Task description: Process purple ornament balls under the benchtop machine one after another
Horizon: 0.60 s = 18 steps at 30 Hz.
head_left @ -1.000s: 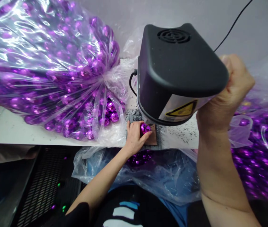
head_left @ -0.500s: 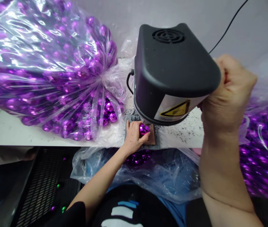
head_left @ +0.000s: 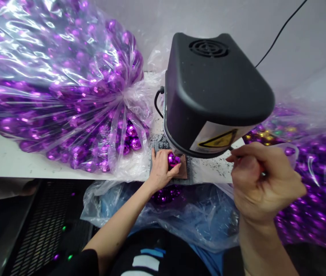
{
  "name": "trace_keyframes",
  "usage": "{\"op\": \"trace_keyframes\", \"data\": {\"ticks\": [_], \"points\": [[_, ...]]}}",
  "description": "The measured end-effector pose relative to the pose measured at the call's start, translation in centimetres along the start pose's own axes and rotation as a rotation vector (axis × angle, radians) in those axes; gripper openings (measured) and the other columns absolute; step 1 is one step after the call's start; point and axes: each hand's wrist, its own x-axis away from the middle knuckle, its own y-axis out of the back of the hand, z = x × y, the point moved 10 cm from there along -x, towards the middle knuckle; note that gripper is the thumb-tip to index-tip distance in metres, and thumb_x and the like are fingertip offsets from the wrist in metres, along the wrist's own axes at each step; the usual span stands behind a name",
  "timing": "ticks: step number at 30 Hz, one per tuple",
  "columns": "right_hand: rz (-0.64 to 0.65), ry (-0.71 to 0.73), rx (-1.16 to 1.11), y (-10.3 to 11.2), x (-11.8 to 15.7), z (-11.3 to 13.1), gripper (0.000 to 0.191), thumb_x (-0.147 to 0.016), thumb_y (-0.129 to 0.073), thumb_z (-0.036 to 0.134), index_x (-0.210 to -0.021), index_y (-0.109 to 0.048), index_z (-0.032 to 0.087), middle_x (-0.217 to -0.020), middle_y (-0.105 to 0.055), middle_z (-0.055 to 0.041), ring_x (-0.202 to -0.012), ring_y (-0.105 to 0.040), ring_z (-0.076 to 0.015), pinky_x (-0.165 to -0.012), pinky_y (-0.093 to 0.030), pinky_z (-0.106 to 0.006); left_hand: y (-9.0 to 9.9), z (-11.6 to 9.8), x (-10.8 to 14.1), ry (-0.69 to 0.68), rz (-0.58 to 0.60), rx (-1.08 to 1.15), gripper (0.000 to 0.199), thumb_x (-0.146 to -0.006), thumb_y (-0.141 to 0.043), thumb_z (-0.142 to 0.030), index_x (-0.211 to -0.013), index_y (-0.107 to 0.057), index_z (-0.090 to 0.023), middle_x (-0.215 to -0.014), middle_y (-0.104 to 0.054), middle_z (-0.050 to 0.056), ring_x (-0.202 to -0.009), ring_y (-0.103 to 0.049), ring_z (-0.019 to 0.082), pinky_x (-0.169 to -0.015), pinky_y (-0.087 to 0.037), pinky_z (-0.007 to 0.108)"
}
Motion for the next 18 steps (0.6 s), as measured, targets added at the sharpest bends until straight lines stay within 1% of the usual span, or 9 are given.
{"op": "trace_keyframes", "data": {"ticks": [2, 4, 7, 8, 11, 14, 16, 18], "points": [[0.023, -0.013, -0.030, -0.3, 0.7, -0.3, 0.016, -0.082, -0.053, 0.020, -0.090, -0.064, 0.027, -0.073, -0.058, 0.0016, -0.064, -0.054, -0.0092, -0.053, -0.036, -0.028, 0.1, 0.0, 0.0, 0.003, -0.005, 0.001, 0.033, -0.086, -0.063, -0.029, -0.114, -0.050, -0.019, -0.111, -0.062, 0.008, -0.113, -0.053, 0.027, -0.109, -0.031, 0.050], [0.031, -0.006, -0.061, -0.5, 1.2, -0.5, 0.019, -0.081, -0.052, 0.019, -0.092, -0.064, 0.028, -0.072, -0.056, 0.0010, -0.063, -0.052, -0.0095, -0.052, -0.034, -0.029, 0.1, 0.0, 0.0, 0.002, -0.012, 0.007, 0.032, -0.086, -0.063, -0.028, -0.113, -0.051, -0.019, -0.110, -0.062, 0.008, -0.111, -0.054, 0.027, -0.109, -0.032, 0.050], [-0.015, 0.046, -0.090, -0.5, 1.8, -0.4, 0.017, -0.081, -0.053, 0.016, -0.091, -0.064, 0.025, -0.067, -0.053, 0.0011, -0.056, -0.044, -0.0073, -0.049, -0.030, -0.027, 0.1, -0.2, 0.0, -0.010, -0.015, 0.035, 0.030, -0.087, -0.061, -0.028, -0.114, -0.051, -0.018, -0.109, -0.063, 0.008, -0.110, -0.055, 0.026, -0.109, -0.032, 0.050], [-0.031, 0.061, -0.099, -0.5, 1.9, -0.5, 0.016, -0.081, -0.053, 0.016, -0.091, -0.064, 0.023, -0.067, -0.053, 0.0011, -0.055, -0.044, -0.0067, -0.048, -0.030, -0.026, 0.1, -0.2, 0.1, -0.011, -0.011, 0.045, 0.030, -0.088, -0.060, -0.029, -0.114, -0.051, -0.018, -0.109, -0.063, 0.008, -0.110, -0.055, 0.026, -0.109, -0.032, 0.050], [-0.036, 0.091, -0.130, -0.9, 2.4, -0.9, 0.015, -0.078, -0.058, 0.013, -0.091, -0.062, 0.020, -0.066, -0.053, 0.0013, -0.056, -0.046, -0.0058, -0.048, -0.032, -0.024, -0.1, -0.1, 0.1, 0.006, 0.014, 0.067, 0.026, -0.089, -0.058, -0.032, -0.111, -0.054, -0.019, -0.110, -0.063, 0.009, -0.110, -0.055, 0.026, -0.109, -0.032, 0.050], [-0.040, 0.142, -0.153, -1.3, 2.7, -0.8, 0.018, -0.071, -0.062, 0.005, -0.086, -0.060, 0.015, -0.064, -0.050, 0.0022, -0.058, -0.047, -0.0041, -0.051, -0.034, -0.020, -0.4, 0.1, 0.1, 0.030, 0.041, 0.084, 0.024, -0.089, -0.058, -0.033, -0.109, -0.056, -0.020, -0.109, -0.063, 0.009, -0.110, -0.055, 0.026, -0.110, -0.031, 0.051], [-0.078, 0.173, -0.155, -1.4, 2.8, -0.6, 0.018, -0.070, -0.062, 0.001, -0.083, -0.058, 0.013, -0.065, -0.051, 0.0018, -0.062, -0.050, -0.0040, -0.054, -0.037, -0.020, -0.5, 0.3, 0.1, 0.041, 0.050, 0.094, 0.025, -0.088, -0.059, -0.033, -0.109, -0.057, -0.020, -0.108, -0.063, 0.008, -0.110, -0.055, 0.026, -0.111, -0.029, 0.051], [-0.128, 0.191, -0.128, -1.2, 3.1, -0.4, 0.013, -0.073, -0.060, 0.002, -0.079, -0.055, 0.012, -0.066, -0.050, 0.0012, -0.066, -0.052, -0.0044, -0.057, -0.039, -0.020, -0.6, 0.5, 0.1, 0.048, 0.054, 0.104, 0.025, -0.087, -0.060, -0.032, -0.110, -0.058, -0.021, -0.107, -0.064, 0.008, -0.110, -0.055, 0.026, -0.112, -0.029, 0.051]]}}
